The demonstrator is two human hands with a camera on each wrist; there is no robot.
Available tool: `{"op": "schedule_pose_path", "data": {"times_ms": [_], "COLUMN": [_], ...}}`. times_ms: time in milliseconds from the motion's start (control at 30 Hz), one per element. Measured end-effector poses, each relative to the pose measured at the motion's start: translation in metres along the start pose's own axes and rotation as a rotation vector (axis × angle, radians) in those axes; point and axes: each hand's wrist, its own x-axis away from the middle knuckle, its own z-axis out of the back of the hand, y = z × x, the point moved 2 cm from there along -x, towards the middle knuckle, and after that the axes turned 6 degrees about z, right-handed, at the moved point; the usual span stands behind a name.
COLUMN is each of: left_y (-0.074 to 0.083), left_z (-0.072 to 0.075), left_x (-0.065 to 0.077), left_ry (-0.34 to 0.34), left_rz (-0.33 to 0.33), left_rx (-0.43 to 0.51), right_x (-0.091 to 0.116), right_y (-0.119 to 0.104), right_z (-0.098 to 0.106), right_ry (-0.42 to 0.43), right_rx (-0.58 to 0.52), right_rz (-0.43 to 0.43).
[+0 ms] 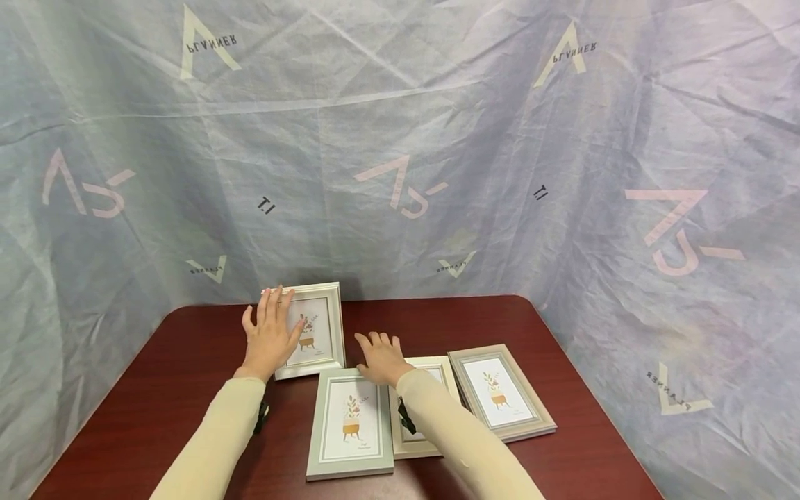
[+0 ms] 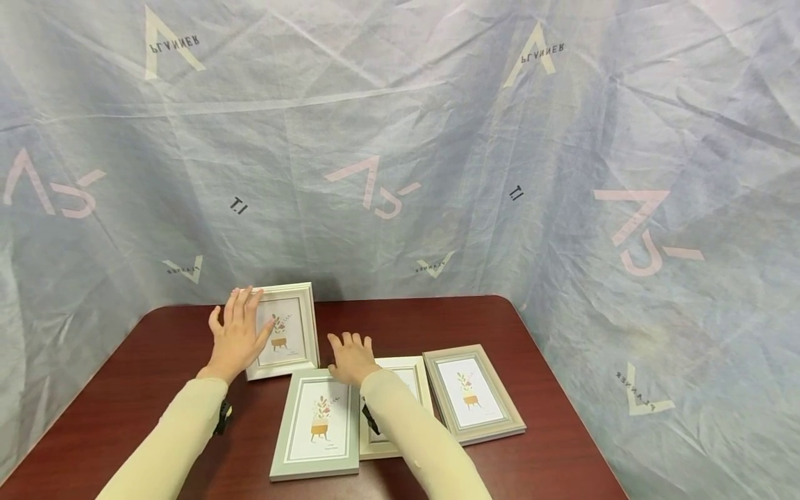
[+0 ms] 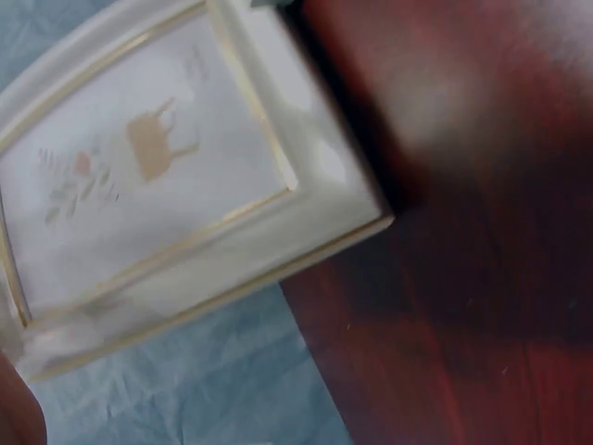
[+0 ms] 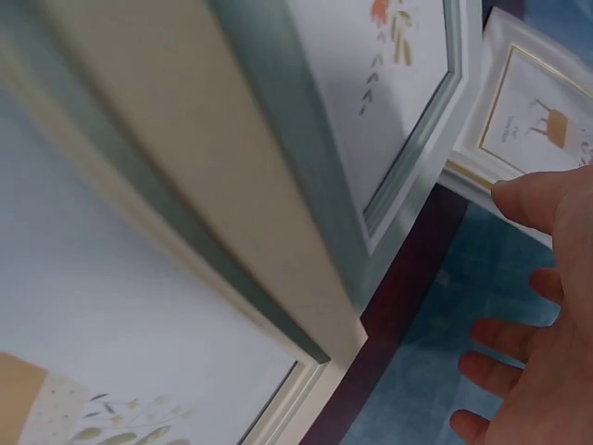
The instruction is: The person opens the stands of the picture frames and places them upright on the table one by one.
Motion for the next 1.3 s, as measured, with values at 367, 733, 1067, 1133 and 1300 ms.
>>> {"op": "schedule_pose_path", "data": {"times_ms": [367,733,1067,1133,1300], "left_y": [0.019,0.040,0.053,0.055,0.056], "left_z": [-0.019,-0.035,-0.045,-0.046,-0.049], "left_x": [0.027,0.062,0.087,0.091,0.096], "left_ry": [-0.002,-0.068,-0.175,-0.194,-0.210], "left_rz": [-0.044,-0.040,-0.015,-0.014,-0.028], "left_rx": [0.034,0.054,0.018,0.015,-0.019], "right_x": [0.011,0.015,0.013,0.012,0.011], "right_y": [-0.003,-0.003,0.004,0.007,0.009], "right_z": [-0.006,-0.021,-0.041,-0.044,-0.045], "right_ry": [0.022,0.034,0.013,0.008,-0.001], "right_rx": [0.051,0.091,0.098,0.094,0.105], "right_rz": [0.067,0.109,0.097,0.087,0.071]}}
